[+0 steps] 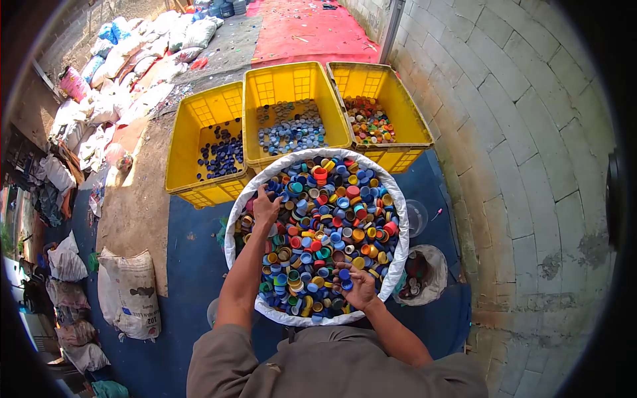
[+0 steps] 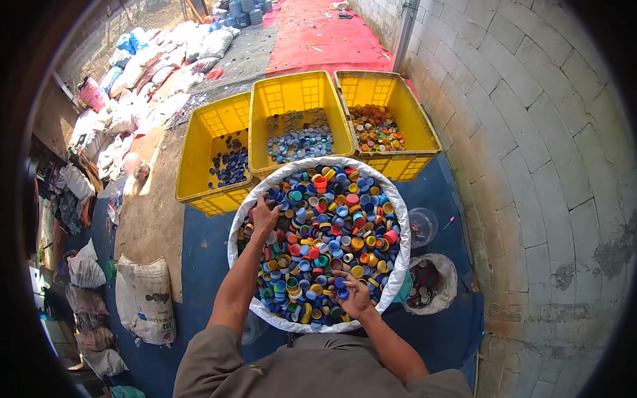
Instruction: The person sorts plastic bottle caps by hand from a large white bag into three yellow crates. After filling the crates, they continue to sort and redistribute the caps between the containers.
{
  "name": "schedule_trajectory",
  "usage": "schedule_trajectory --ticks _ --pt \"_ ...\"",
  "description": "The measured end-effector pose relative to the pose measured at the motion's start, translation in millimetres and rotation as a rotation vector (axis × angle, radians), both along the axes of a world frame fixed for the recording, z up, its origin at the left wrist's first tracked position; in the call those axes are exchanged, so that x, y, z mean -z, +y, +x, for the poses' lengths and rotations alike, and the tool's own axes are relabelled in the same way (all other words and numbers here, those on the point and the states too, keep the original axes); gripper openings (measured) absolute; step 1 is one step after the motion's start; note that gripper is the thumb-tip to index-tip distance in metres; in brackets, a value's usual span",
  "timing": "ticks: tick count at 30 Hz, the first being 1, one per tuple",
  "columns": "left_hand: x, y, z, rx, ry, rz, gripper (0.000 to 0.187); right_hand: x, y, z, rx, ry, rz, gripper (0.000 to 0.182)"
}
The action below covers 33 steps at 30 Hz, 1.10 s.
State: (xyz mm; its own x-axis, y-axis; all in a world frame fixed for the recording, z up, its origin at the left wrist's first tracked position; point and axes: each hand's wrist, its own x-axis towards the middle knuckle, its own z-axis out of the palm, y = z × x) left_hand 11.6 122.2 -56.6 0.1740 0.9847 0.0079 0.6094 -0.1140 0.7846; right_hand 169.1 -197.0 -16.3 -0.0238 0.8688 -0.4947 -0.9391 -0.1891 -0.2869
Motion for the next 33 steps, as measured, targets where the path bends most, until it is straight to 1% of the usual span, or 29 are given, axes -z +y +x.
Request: schedule_trajectory --ticks 2,3,7,10,11,14,16,18,19,20,22,23,26,27,29,32,33 --pt "-2 0 0 0.024 0.044 -0.004 0.062 1 -2 2 -0.006 -0.017 0.017 0.046" --pt "-3 0 1 -0.004 0.072 -0.026 0.060 3 -2 3 -0.008 -0.040 0.020 0.046" --pt "-6 3 0 0.027 0.108 0.005 0.053 4 0 7 -0.015 -0.075 0.014 0.047" --pt "-2 -4 -2 -0.055 -0.209 -0.212 0.053 3 0 11 -0.007 -0.077 0.016 0.048" --pt "-1 -16 -3 -0.114 -0.448 -0.306 0.042 5 1 12 0.001 -0.075 0.028 0.048" --pt "-35 -74 -17 -0.304 -1.160 -0.732 0.035 3 0 12 -0.005 -0.033 0.040 0.047" --pt "-35 -119 -26 -0.341 -1.402 -0.849 0.035 0 -2 12 -0.039 0.007 0.047 0.047" --pt "-39 -166 -39 -0.422 -1.546 -0.962 0.036 -3 -1 11 -0.096 0.050 0.068 0.046" --pt "-51 -191 -44 -0.400 -1.486 -0.909 0.037 -3 0 9 -0.119 0.058 0.067 0.047" --pt "-50 -213 -53 -0.435 -1.510 -0.943 0.035 -4 2 5 -0.153 0.043 0.081 0.049" --pt "-60 -251 -65 -0.523 -1.429 -0.841 0.033 -10 7 -3 -0.241 0.090 0.089 0.051" --pt "-60 -267 -74 -0.536 -1.475 -0.821 0.032 -14 10 -10 -0.269 0.098 0.054 0.054" --pt "-70 -306 -95 -0.581 -1.426 -0.688 0.031 -18 15 -32 -0.367 0.159 0.096 0.055" --pt "-69 -316 -104 -0.535 -1.491 -0.663 0.030 -22 14 -41 -0.372 0.156 0.124 0.056" --pt "-65 -328 -118 -0.565 -1.583 -0.662 0.030 -30 10 -63 -0.368 0.150 0.180 0.057" --pt "-73 -340 -141 -0.551 -1.713 -0.631 0.029 -37 -1 -93 -0.317 0.155 0.152 0.060" --pt "-76 -343 -149 -0.536 -1.745 -0.626 0.029 -35 -7 -103 -0.298 0.162 0.178 0.062"
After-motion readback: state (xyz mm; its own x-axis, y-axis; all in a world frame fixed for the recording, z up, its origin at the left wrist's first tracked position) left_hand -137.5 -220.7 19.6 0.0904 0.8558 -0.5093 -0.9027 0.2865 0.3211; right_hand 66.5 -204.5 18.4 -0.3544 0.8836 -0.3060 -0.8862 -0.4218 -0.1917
